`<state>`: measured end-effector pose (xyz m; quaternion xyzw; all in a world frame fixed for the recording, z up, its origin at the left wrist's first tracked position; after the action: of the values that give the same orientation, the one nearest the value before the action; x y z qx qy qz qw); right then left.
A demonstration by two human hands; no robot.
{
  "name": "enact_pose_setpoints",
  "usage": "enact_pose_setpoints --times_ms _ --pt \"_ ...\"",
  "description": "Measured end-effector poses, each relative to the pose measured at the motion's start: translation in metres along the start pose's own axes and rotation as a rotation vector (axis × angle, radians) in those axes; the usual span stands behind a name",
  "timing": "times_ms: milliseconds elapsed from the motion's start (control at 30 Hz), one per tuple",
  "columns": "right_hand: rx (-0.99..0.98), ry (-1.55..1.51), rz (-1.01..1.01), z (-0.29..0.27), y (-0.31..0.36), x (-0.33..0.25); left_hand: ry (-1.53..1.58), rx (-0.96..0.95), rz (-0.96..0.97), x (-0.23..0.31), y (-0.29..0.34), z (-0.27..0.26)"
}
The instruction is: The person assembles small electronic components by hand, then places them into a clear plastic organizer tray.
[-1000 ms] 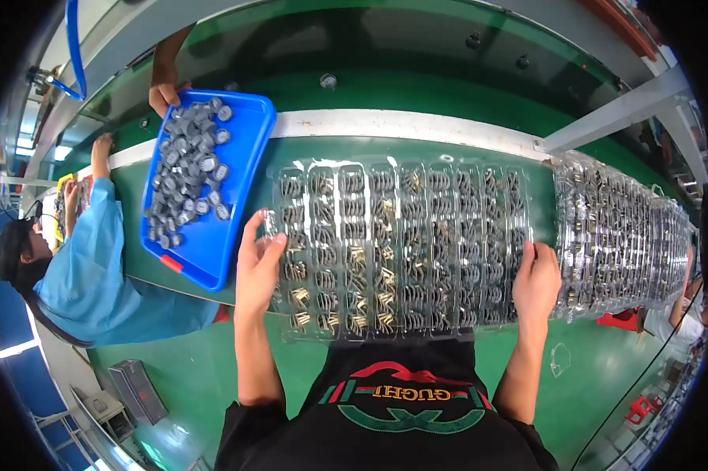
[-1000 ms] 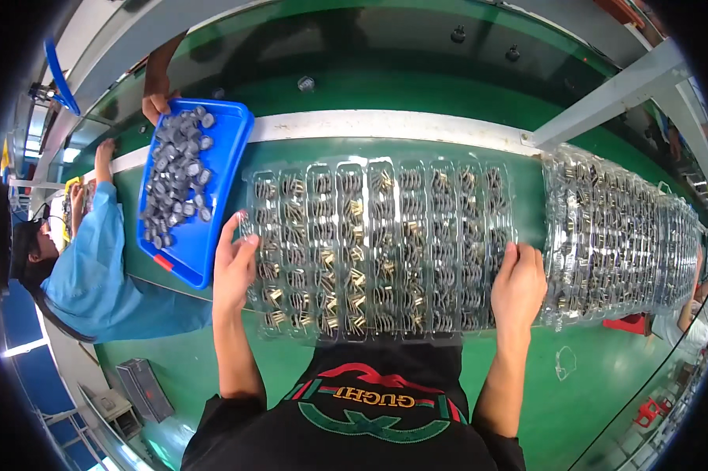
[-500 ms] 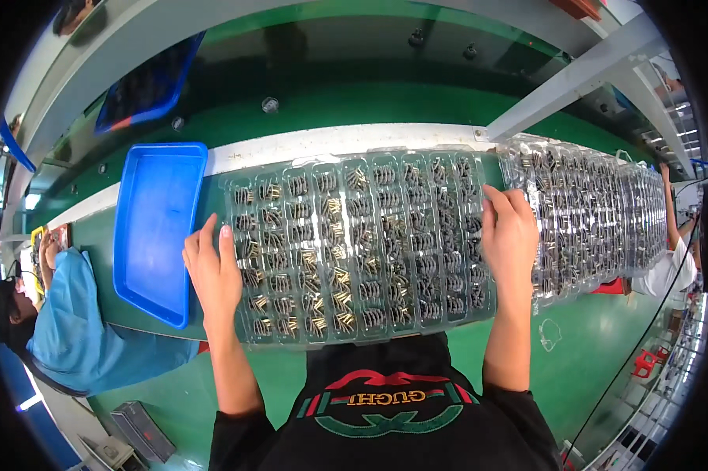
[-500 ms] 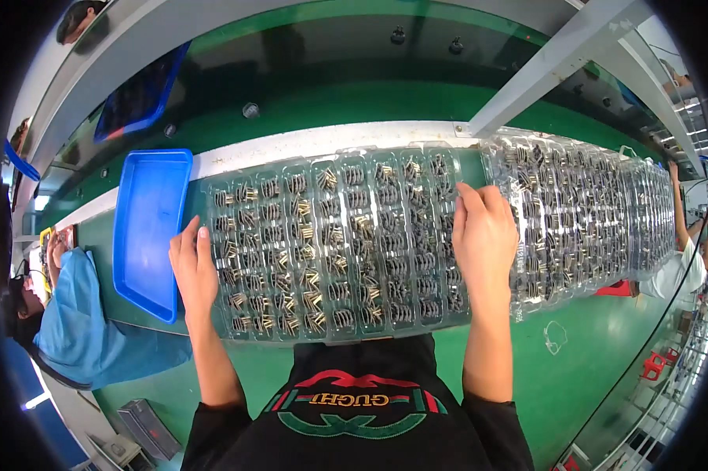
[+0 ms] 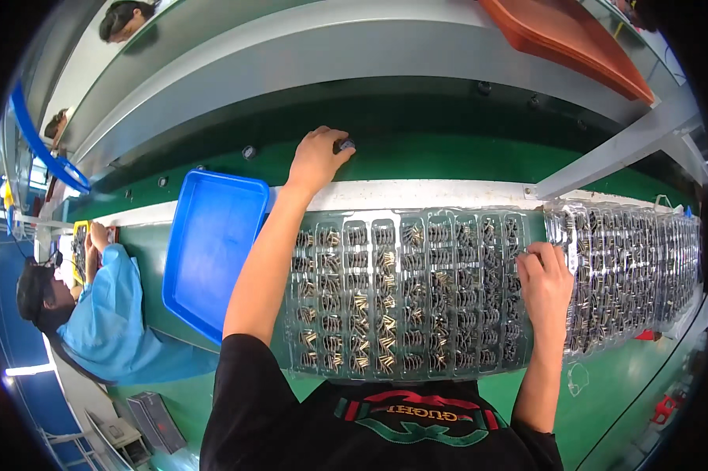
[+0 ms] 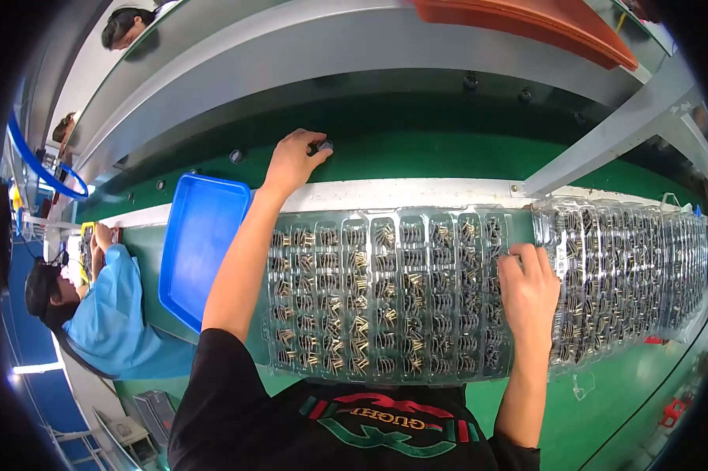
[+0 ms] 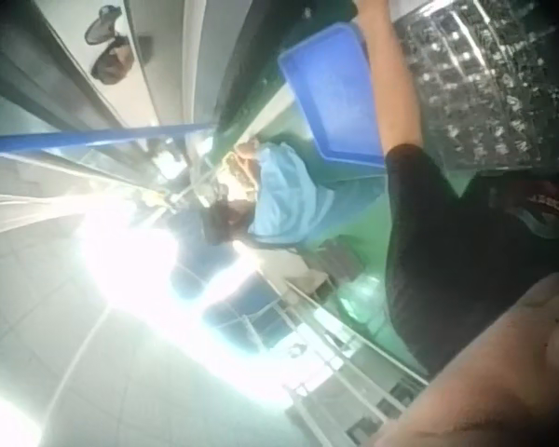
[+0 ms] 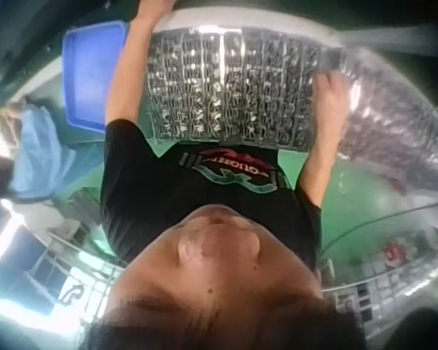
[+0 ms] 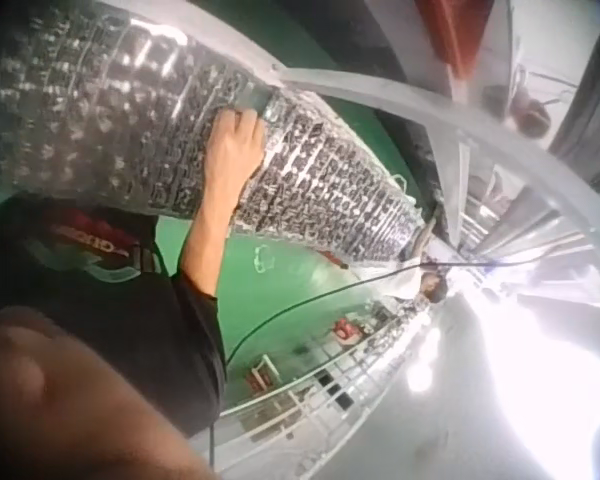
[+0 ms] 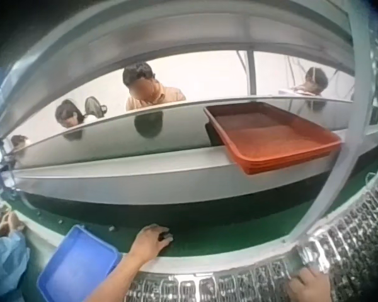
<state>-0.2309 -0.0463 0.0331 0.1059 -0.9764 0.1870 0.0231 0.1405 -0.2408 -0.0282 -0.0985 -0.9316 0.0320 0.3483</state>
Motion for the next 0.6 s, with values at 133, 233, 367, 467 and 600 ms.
enact_pose_setpoints --times_ms 133,233,367,467,600 --pt "0.057 -0.184 -0.035 -0.022 0.003 0.01 0.236 0.021 -0.022 0.047 0.014 -0.011" --pt "0.06 -0.786 0.439 -0.014 0.02 0.012 0.511 0.045 0.105 0.096 0.056 -0.012" --pt "-0.075 -1.506 0.337 -0.023 -0.012 -0.03 1.117 -0.041 0.039 0.141 0.11 -0.008" --pt "-0.218 -1.761 0.427 -0.021 -0.025 -0.058 1.187 -0.161 -0.065 0.151 0.136 0.005" --pt "-0.372 -1.908 0.352 -0.018 -0.026 -0.074 1.29 -0.362 -0.361 0.169 0.151 0.008"
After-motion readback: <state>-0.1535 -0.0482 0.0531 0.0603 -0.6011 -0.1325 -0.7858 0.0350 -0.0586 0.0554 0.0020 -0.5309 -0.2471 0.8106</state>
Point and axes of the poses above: each hand's wrist, its own y-axis away from the middle knuckle, its own z-axis out of the palm, x = y × z, the point moved 3 cm from there along -y, towards the middle knuckle, and after that the axes turned 12 degrees about y, right-handed, at the moved point
